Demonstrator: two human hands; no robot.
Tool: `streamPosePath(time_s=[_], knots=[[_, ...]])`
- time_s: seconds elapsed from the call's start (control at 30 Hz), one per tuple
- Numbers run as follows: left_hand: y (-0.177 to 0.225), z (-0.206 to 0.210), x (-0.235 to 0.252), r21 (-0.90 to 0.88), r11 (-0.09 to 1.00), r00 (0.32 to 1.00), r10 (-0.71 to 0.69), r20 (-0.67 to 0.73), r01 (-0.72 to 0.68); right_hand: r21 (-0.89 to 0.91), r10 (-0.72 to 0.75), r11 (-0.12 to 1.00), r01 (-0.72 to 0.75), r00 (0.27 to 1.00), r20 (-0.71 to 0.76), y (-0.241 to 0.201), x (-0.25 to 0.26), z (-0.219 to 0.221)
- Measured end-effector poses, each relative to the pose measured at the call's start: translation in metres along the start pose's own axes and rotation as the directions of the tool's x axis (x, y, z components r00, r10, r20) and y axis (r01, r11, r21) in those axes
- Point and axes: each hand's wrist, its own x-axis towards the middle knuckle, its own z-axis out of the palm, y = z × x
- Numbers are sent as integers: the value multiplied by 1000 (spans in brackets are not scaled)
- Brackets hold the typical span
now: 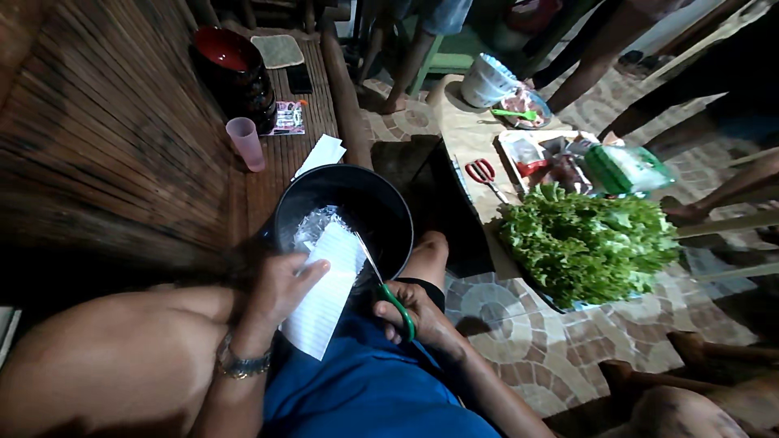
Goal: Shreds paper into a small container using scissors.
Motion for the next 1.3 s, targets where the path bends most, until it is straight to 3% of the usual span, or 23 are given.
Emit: streamPosePath(time_s=[0.2, 0.4, 0.5, 0.6, 0.73, 0.9, 1.1, 1.3], knots=[[18, -9, 4, 73, 997, 999, 35, 40, -37, -28, -81, 996, 80, 995, -56, -3, 3, -7], [67, -28, 8, 324, 945, 976, -38, 217, -35, -105, -140, 983, 153, 983, 118, 3, 6, -20], [92, -36, 24, 411, 899, 915, -34, 403, -148, -129, -122, 980, 149, 973, 195, 5, 6, -26], [109, -34, 53, 427, 877, 800, -88, 594, -221, -128, -125, 979, 159, 963, 238, 5, 3, -29], [107, -22, 89, 431, 887, 675, -219, 705, -162, -115, -159, 974, 194, 952, 261, 6, -1, -34], [108, -11, 121, 523, 839, 548, -369, 751, -150, -130, -110, 982, 139, 971, 211, 2, 0, -36], [96, -10, 157, 610, 776, 485, -477, 733, -159, -133, -49, 989, 72, 985, 166, 2, 0, -29], [85, -23, 174, 530, 836, 408, -439, 801, -141, -254, 66, 966, -57, 997, 28, -6, -2, -10]])
